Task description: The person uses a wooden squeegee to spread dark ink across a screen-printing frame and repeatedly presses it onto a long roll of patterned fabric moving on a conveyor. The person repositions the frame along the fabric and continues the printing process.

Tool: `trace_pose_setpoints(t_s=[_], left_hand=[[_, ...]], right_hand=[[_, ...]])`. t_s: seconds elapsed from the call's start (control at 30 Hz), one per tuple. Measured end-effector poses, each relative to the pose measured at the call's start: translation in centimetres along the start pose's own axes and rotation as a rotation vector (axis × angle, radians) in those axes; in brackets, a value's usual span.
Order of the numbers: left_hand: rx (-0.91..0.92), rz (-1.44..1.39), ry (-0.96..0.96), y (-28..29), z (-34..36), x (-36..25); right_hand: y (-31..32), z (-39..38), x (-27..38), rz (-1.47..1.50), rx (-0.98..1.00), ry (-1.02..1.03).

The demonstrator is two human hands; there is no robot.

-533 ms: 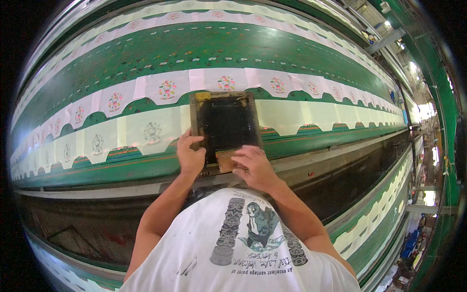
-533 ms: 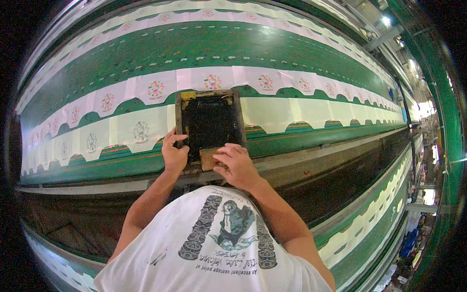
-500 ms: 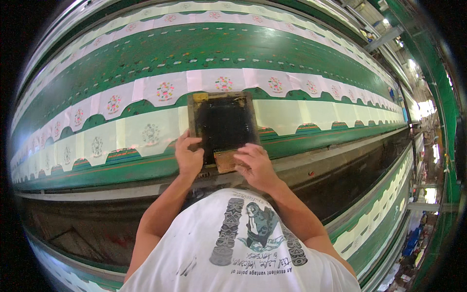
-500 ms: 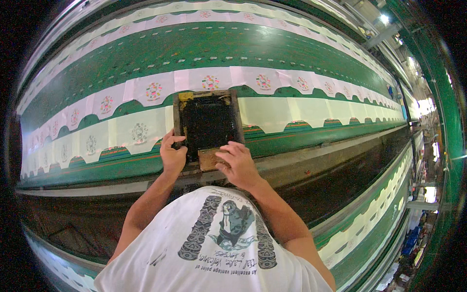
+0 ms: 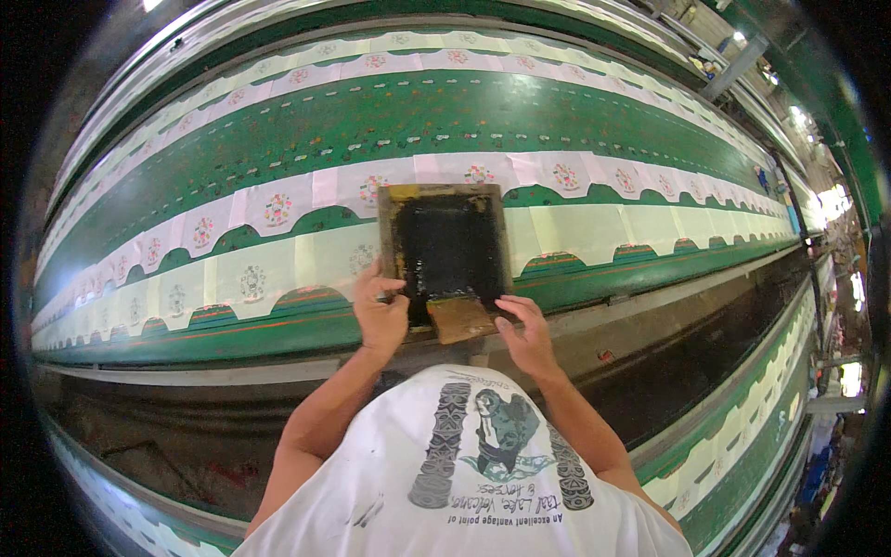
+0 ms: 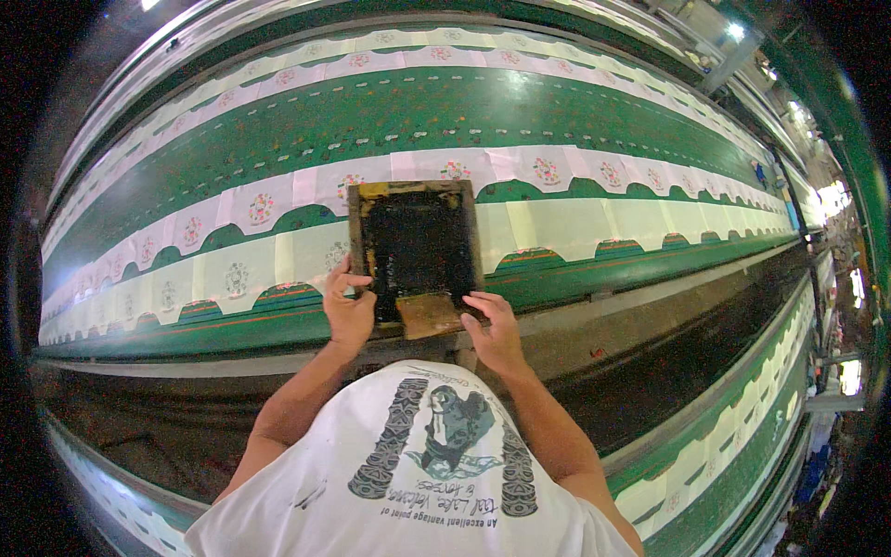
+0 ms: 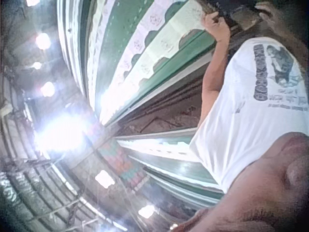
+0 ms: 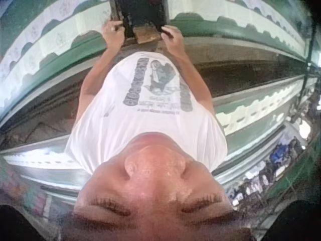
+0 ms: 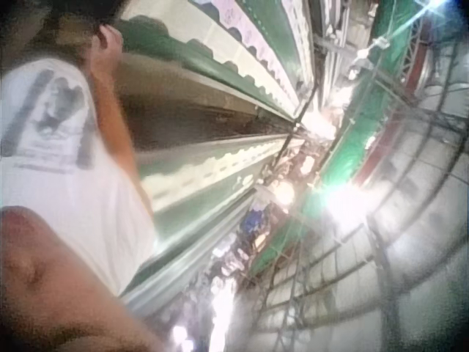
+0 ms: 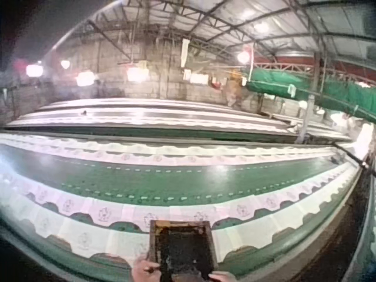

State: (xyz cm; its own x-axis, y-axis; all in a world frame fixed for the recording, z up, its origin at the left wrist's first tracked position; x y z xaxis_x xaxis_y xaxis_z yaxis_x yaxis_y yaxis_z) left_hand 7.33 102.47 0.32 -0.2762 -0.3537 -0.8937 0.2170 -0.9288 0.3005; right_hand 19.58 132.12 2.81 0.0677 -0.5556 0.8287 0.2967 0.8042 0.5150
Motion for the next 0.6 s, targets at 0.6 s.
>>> trace_pose_setpoints(t_s=[0.6], left_hand=[[-0.016, -0.001, 0.102, -11.6, -3.5, -1.1]], right_hand=[[10.7, 1.0, -7.6, -0.035, 0.086, 0.150]])
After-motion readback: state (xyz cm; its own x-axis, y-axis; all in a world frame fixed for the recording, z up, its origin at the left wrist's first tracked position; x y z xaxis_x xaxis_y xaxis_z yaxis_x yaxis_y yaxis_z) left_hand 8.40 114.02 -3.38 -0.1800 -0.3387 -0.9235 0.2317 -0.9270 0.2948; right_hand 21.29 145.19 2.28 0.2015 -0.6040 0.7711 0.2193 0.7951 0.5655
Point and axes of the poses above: each hand's wrist, its own z-axis towards the middle knuckle, its own y-axis out of the back of the hand, x = y × z, the point moved 6 cm from there along z, towards the middle knuckle, and after that the axes turned 3 degrees about -x, right-handed, at the moved point
